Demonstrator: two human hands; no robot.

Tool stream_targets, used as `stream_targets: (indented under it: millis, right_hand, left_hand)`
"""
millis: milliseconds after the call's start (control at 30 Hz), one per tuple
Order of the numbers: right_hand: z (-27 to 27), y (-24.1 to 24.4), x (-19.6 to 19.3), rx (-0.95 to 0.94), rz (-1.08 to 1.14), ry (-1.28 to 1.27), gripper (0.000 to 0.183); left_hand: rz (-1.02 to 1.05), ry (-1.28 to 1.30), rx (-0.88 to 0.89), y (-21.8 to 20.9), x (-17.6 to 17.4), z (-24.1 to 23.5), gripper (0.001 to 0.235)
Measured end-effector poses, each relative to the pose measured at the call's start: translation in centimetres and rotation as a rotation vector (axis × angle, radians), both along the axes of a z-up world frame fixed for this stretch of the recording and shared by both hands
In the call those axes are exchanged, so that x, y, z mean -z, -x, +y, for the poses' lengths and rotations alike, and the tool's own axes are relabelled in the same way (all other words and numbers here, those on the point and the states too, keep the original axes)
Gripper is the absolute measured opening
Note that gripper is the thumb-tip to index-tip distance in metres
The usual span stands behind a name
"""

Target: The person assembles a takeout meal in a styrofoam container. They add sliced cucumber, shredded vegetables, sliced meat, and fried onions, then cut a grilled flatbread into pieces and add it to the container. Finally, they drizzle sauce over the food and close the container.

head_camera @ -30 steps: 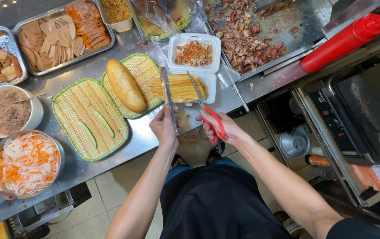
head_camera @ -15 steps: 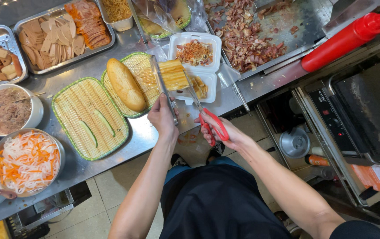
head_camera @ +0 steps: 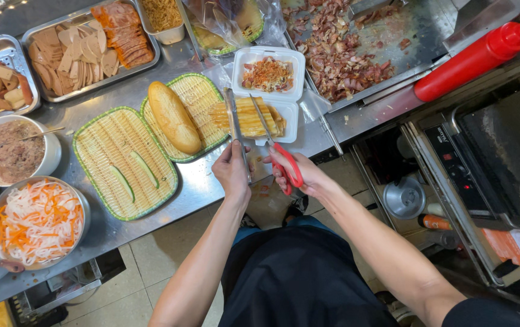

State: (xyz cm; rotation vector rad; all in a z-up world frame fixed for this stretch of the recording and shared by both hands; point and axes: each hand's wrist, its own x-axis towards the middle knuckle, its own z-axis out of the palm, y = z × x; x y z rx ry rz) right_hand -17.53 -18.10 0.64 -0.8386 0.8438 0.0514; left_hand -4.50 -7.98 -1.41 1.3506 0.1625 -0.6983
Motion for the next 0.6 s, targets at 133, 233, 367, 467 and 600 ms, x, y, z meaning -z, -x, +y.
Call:
stream_targets:
  millis: [133, 233, 367, 467, 600]
  right_hand:
    - [-0.1, 0.1, 0.5, -0.049, 0.031, 0.1, 0.061]
    - [-0.9, 1.5, 0.1, -0.099, 0.028, 0.064, 0.056]
    - [-3.2, 3.7, -0.9, -0.237, 0.031, 0.051, 0.05]
    - [-4.5, 4.6, -1.5, -0.299, 0.065, 0.097, 0.049]
    - [-5.4, 5.1, -2.0, -0.338, 0.13, 0.17, 0.05]
  left_hand:
    - [0.017, -0.037, -0.018, -0.7, 0.4, 0.6, 0.031]
    - [-0.052, -0.06, -0.016, -2.4, 0.4, 1.2, 0.031]
    - [-0.058, -0.026, 0.283, -4.8, -0.2, 2.3, 0.034]
    - [-0.038, -0.052, 0.414, -5.5, -0.9, 2.3, 0.033]
    - [-0.072, -0.044, 0.402, -6.9, -1.5, 2.0, 0.035]
